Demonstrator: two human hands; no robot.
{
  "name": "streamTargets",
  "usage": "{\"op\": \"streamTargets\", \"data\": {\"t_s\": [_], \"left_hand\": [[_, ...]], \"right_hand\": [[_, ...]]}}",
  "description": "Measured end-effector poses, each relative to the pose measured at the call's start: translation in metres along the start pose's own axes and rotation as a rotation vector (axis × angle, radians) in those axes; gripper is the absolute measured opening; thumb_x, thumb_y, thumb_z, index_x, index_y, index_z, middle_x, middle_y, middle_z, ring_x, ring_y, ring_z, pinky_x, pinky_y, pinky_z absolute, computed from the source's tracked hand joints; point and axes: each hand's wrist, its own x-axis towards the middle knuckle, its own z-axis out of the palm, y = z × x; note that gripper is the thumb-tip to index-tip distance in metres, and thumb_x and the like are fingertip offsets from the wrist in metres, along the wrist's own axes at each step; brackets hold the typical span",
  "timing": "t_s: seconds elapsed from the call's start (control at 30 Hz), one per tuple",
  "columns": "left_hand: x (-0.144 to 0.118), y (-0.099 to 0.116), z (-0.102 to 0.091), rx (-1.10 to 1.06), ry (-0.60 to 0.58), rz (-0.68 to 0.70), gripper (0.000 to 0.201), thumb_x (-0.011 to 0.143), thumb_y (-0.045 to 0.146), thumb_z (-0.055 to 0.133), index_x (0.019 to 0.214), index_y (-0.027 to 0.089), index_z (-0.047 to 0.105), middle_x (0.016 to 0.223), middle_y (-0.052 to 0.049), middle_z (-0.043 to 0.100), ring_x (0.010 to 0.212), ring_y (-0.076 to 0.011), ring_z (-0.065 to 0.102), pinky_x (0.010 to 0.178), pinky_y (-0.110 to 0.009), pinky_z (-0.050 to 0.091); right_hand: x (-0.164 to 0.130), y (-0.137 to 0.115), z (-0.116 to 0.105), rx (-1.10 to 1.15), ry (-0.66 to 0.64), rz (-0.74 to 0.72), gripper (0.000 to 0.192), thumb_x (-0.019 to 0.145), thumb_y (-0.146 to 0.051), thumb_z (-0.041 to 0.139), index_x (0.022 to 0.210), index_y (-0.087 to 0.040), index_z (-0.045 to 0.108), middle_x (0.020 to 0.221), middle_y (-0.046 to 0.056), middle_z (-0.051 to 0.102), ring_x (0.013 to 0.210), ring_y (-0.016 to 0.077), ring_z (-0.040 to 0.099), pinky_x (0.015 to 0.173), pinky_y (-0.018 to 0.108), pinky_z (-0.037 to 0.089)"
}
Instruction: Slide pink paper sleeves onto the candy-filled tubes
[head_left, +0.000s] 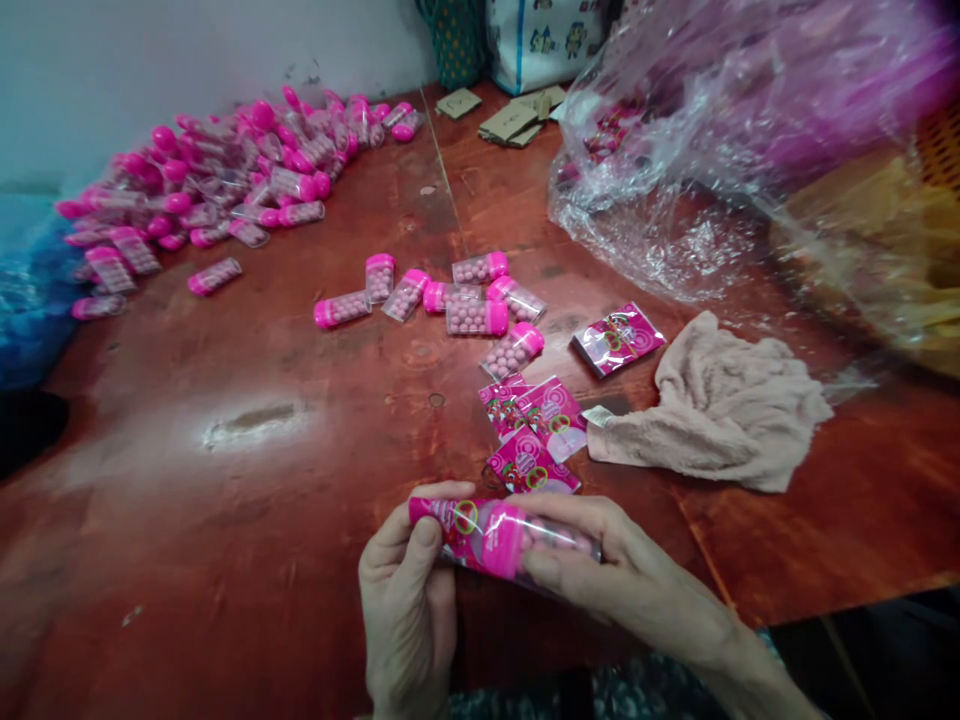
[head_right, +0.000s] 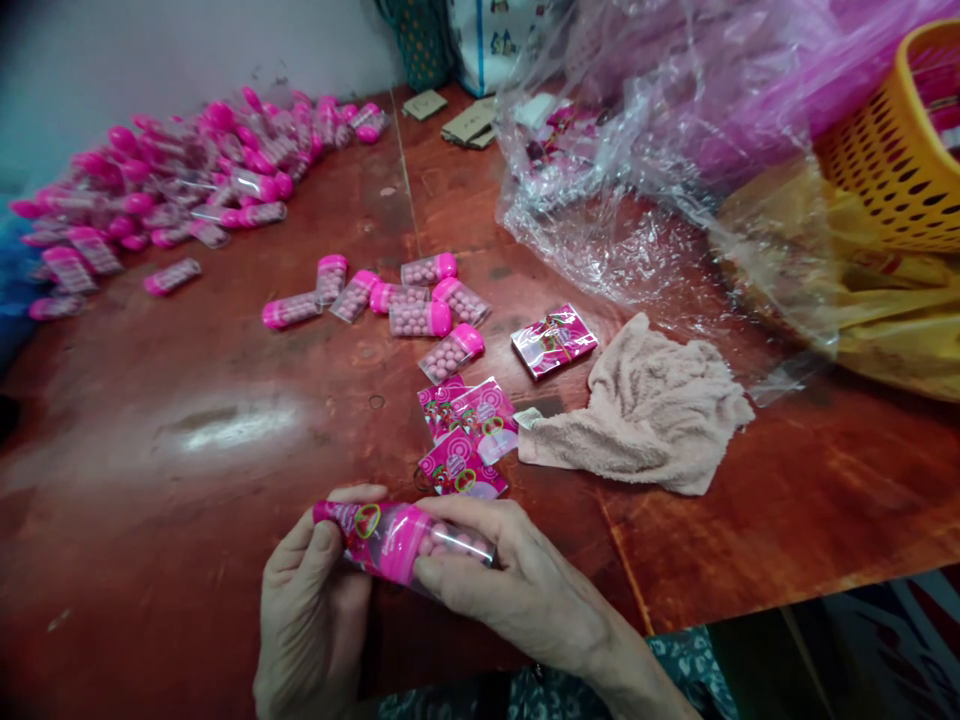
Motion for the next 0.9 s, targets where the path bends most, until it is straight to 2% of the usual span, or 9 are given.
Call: {"op": "streamTargets", "data": {"t_s": [0.07,0.17,0.27,0.37,0.43,0.53,0.67,0.77,0.9], "left_hand": [[0.000,0.000,0.001,-0.008,0.037,0.043,0.019,0.066,0.024,0.073,0.082,0.014,0.071,0.091,-0.008,0.072,0.070,-0.0128,0.064,0.064,-0.020,0.052],[0.000,0.000,0.002,-0.034,0.060,0.089,0.031,0.066,0.025,0.073,0.095,0.017,0.066,0.103,-0.011,0.069,0.076,-0.0145,0.064,0.066,-0.022,0.053],[-0.001,-0.002,0.004,-0.073,0.044,0.006,0.042,0.065,0.028,0.074,0.105,0.017,0.064,0.107,-0.012,0.068,0.084,-0.0171,0.064,0.071,-0.023,0.053],[-0.003,-0.005,0.007,-0.104,-0.005,-0.122,0.035,0.065,0.031,0.074,0.095,0.013,0.068,0.097,-0.012,0.070,0.082,-0.0191,0.065,0.071,-0.026,0.053],[-0.005,-0.006,0.010,-0.114,-0.002,-0.177,0.028,0.065,0.031,0.074,0.085,0.012,0.070,0.086,-0.011,0.071,0.075,-0.0188,0.066,0.069,-0.027,0.054],[-0.007,-0.006,0.016,-0.123,0.047,-0.197,0.018,0.063,0.024,0.076,0.076,0.013,0.071,0.075,-0.006,0.071,0.067,-0.0152,0.065,0.069,-0.027,0.054],[-0.006,-0.002,0.025,-0.163,0.047,-0.218,0.010,0.064,0.018,0.075,0.072,0.013,0.070,0.070,-0.003,0.070,0.064,-0.0117,0.064,0.068,-0.023,0.053],[-0.005,-0.002,0.029,-0.224,0.044,-0.234,0.005,0.066,0.016,0.073,0.069,0.014,0.069,0.067,-0.003,0.070,0.062,-0.0104,0.063,0.065,-0.021,0.052],[-0.003,-0.002,0.029,-0.274,0.059,-0.300,0.002,0.070,0.014,0.068,0.070,0.013,0.070,0.067,-0.004,0.069,0.062,-0.0099,0.062,0.064,-0.019,0.051]], "right_hand": [[-0.001,0.001,0.002,-0.060,0.032,-0.004,0.035,0.082,-0.037,0.059,0.117,-0.030,0.060,0.101,0.000,0.063,0.092,0.0175,0.056,0.079,0.027,0.044],[0.000,0.006,0.007,-0.075,0.054,-0.069,0.036,0.085,-0.038,0.055,0.119,-0.029,0.057,0.097,0.000,0.064,0.083,0.0152,0.056,0.071,0.024,0.045],[0.004,0.010,0.013,-0.049,0.087,-0.126,0.033,0.086,-0.036,0.053,0.118,-0.028,0.057,0.093,0.000,0.063,0.078,0.0143,0.056,0.066,0.023,0.046],[0.005,0.010,0.017,-0.066,0.120,-0.176,0.030,0.088,-0.033,0.049,0.116,-0.026,0.057,0.082,-0.001,0.062,0.075,0.0145,0.057,0.065,0.023,0.046],[0.005,0.012,0.019,-0.123,0.150,-0.208,0.029,0.088,-0.031,0.049,0.115,-0.025,0.056,0.074,-0.002,0.060,0.067,0.0133,0.055,0.059,0.021,0.046],[0.006,0.017,0.022,-0.279,0.260,-0.270,0.029,0.084,-0.025,0.052,0.112,-0.023,0.058,0.066,-0.003,0.058,0.053,0.0107,0.051,0.050,0.020,0.042],[0.009,0.025,0.025,-0.518,0.402,-0.457,0.025,0.081,-0.019,0.052,0.104,-0.017,0.061,0.060,-0.002,0.058,0.047,0.0115,0.052,0.048,0.022,0.041],[0.009,0.025,0.026,-0.620,0.421,-0.550,0.021,0.082,-0.017,0.049,0.099,-0.014,0.061,0.063,0.001,0.062,0.050,0.0137,0.057,0.049,0.023,0.041],[0.006,0.022,0.026,-0.630,0.401,-0.539,0.016,0.083,-0.019,0.049,0.095,-0.017,0.060,0.060,-0.001,0.060,0.047,0.0123,0.054,0.047,0.022,0.039]]}}
